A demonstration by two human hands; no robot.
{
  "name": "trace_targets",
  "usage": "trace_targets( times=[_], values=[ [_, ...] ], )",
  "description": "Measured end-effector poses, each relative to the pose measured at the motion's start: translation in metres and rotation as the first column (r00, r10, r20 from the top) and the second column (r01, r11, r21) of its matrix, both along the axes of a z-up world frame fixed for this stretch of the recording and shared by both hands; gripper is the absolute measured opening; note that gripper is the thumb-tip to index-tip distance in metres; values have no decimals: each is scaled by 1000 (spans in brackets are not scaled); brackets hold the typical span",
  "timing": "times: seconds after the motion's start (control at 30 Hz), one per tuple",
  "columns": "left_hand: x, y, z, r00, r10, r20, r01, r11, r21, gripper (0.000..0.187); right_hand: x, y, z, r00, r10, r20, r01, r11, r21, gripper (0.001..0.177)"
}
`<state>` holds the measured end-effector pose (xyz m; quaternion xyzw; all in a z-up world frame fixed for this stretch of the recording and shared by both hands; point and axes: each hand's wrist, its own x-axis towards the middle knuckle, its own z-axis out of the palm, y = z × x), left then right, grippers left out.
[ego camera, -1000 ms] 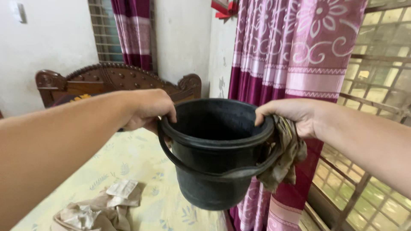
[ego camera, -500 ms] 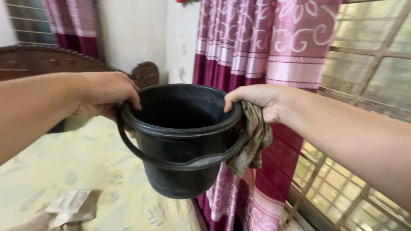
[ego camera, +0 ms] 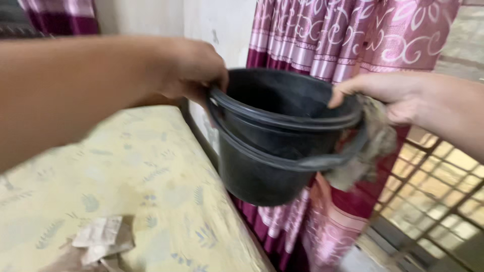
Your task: The person cleans a window with metal grilles using a cloth and water from a bucket. They dip the cloth into the bucket, wipe the window panes and grilles, and also clean the adjacent curtain.
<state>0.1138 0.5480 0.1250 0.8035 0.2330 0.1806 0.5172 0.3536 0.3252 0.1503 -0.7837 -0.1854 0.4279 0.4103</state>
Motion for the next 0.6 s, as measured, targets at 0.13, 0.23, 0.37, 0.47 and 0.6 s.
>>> trace_targets(
  times=[0.13,0.23,0.37,0.47,0.6],
  values=[
    [-39,10,47,993,81,-91,-81,997,-6,18,-9,31,27,997,79,-1,-78,984,160,29],
    [-61,19,83,987,136,-87,-135,991,20,22,-39,52,56,999,14,36,-20,986,167,26],
    [-80,33,139,971,192,-144,-197,980,-17,28,-71,73,116,997,-53,55,42,983,177,32],
    [-89,38,179,948,238,-212,-257,964,-65,32,-91,84,156,998,-47,40,41,990,133,27],
    [-86,38,236,908,246,-338,-307,941,-140,37,-94,88,212,998,-57,-35,61,993,98,24]
  ],
)
